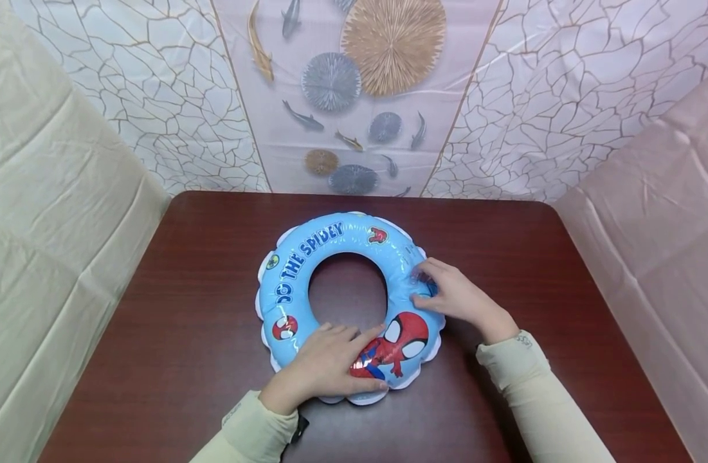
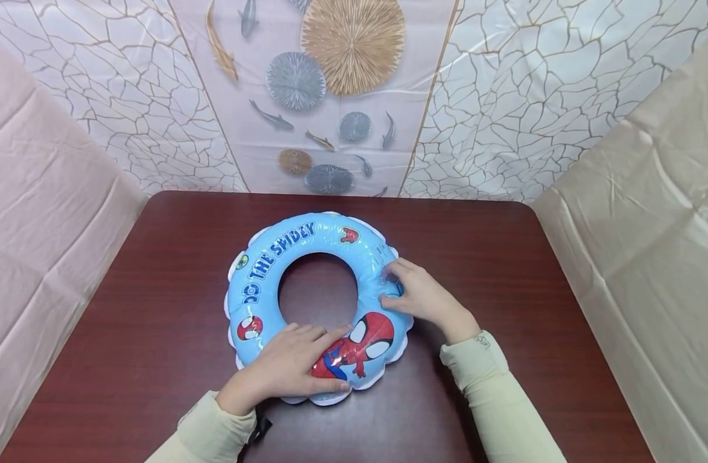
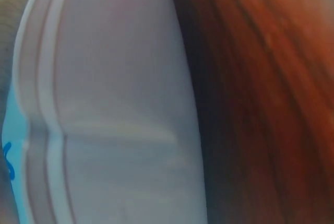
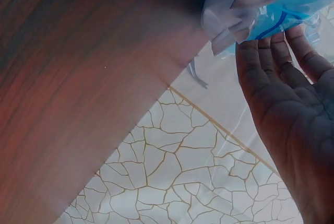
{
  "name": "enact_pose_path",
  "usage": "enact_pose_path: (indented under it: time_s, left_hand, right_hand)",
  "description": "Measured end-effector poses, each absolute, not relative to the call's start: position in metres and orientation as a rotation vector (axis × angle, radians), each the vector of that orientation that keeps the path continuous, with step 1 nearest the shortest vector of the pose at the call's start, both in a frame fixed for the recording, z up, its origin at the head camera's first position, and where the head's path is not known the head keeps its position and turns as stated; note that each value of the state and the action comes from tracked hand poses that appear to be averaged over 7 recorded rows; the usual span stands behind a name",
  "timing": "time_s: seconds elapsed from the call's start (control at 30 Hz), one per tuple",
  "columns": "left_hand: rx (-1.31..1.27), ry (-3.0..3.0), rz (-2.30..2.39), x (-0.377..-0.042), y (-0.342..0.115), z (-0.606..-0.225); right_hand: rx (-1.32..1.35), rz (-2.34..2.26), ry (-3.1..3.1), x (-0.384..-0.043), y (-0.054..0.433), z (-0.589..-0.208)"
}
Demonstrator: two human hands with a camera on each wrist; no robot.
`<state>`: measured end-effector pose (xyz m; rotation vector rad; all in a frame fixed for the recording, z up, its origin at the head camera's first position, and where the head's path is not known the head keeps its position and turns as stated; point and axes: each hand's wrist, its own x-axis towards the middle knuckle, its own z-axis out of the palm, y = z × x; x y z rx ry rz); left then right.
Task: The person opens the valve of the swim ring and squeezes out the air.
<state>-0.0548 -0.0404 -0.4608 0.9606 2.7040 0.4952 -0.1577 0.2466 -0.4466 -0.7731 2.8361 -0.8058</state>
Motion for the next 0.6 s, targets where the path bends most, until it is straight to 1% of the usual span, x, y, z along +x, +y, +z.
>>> enact_pose_path:
  time_s: [0.13, 0.33, 0.6]
  left_hand:
    - [1.002, 2.749, 0.416, -0.054, -0.034, -0.455]
    - [1.106, 2.767, 0.334, -0.05, -0.013, -0.453]
    - [1.015, 2.732, 0.418, -0.055, -0.006, -0.459]
  right_hand:
    - [-0.753, -0.812, 2.833, -0.157, 0.246, -0.448]
    - [-0.719, -0.816, 2.83, -0.158, 0.246, -0.451]
    - [-0.702, -0.832, 2.825, -0.159, 0.247, -0.452]
